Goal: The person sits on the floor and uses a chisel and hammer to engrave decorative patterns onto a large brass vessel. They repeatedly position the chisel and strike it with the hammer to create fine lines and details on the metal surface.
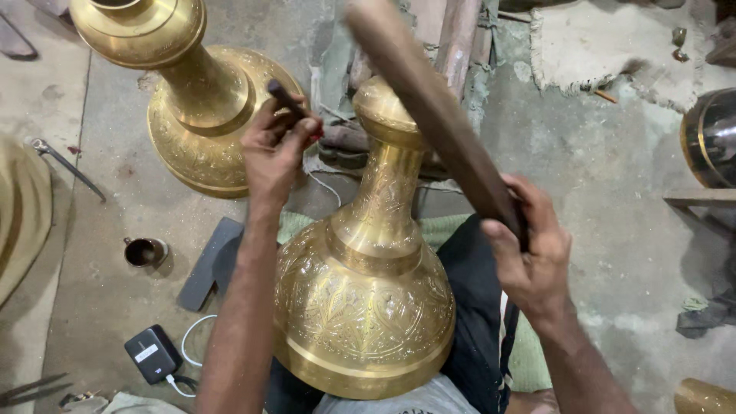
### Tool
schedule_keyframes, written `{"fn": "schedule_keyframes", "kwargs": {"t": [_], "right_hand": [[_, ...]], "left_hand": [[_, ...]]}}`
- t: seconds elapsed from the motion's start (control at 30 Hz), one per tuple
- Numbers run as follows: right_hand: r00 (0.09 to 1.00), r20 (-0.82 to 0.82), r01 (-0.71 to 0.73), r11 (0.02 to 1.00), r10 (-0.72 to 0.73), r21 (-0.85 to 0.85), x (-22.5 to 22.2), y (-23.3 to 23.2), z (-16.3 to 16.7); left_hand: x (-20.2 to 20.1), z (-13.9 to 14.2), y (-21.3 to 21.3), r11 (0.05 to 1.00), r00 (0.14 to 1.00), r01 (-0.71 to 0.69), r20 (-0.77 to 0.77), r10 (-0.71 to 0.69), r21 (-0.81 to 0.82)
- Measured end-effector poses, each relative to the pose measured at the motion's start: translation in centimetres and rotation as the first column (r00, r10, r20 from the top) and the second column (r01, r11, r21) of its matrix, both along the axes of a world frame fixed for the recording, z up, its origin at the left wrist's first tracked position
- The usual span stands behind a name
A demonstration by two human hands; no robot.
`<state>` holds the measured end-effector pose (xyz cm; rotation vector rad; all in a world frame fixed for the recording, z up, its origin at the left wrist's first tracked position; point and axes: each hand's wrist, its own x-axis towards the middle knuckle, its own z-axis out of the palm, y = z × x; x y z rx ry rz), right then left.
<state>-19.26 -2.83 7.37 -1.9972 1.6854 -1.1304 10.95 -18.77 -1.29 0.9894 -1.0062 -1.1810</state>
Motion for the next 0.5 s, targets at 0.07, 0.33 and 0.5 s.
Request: {"fn": "schedule_keyframes", "kwargs": {"t": [0.07,0.33,0.5], "right_hand": [[0.964,0.229,0.087,0.975,-0.134,0.204,-3.1,3.3,-3.6],[0.658,0.132,0.568,0.603,-0.742,0.560,-8.8,22.0,-17.7],[0.550,-0.294,0.827,0.459,-0.782,0.325,-8.9,25.8,-20.3]], "left_hand": [[2.0,-0.1,2.3,0.991,0.996,-0.092,0.019,0.091,0.095],[10.4,-4.0,18.5,0.848,0.967,-0.250,0.074,0.244,0.467],[11.8,-7.9,26.4,0.695,0.917,-0.339,0.056,0.396,0.634]]}}
